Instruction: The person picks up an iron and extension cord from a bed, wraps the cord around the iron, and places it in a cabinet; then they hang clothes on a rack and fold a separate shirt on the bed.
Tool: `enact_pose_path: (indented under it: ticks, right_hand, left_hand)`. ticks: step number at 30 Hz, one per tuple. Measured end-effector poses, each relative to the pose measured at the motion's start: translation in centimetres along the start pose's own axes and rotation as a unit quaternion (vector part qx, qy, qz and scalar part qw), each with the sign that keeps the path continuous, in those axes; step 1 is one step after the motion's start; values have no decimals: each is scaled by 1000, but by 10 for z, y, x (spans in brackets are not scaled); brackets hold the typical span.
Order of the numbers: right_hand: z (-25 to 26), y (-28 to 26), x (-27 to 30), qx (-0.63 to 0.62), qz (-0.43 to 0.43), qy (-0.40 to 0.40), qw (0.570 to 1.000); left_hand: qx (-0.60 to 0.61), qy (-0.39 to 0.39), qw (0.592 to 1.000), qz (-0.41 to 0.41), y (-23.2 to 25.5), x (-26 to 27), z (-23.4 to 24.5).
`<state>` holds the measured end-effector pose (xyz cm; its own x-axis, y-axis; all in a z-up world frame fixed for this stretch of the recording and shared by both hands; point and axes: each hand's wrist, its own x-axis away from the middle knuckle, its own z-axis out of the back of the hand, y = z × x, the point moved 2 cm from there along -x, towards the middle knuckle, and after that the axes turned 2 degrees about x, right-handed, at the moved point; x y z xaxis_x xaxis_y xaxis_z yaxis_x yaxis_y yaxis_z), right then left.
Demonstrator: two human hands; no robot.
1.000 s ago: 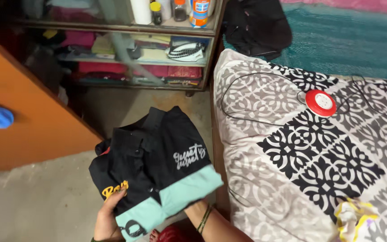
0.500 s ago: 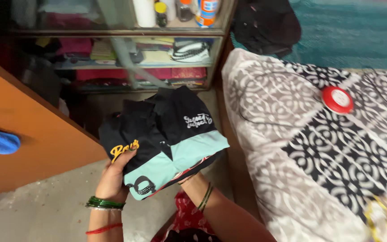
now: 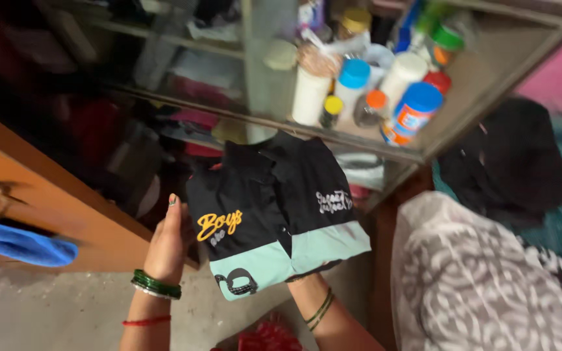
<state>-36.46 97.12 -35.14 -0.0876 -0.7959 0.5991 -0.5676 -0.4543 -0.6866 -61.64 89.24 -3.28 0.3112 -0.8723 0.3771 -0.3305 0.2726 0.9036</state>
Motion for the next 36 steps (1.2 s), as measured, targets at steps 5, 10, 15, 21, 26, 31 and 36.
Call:
enact_pose_path:
  ticks: [5,10,15,21,26,31,36]
  right_hand:
    - [-47,-15,-17,19,-14,-20,1000]
    - [-87,-28,-9,18,-23,-37,999]
    - [-128,-77,12,12,-25,-79,996]
    - [-150,-98,33,20,-32,-141,989]
    - [-164,-121,59,31,-44,-202,978]
    - [-185,-162,70,49,-58,-264,962]
    - [-210,-196,84,68,-73,-313,945]
  left_hand:
    - [-450,115,839,-284,78,-47,13]
    - [-850,135,496,-114,100,-95,60]
    - [-925,71,369,-56,76,-104,80]
    - [-902,22,432,-8,70,-83,91]
    - [-836,25,547,30,54,-72,123]
    - [-281,130,946,98,14,-65,159]
    - [45,176,978,99,-29,-83,149]
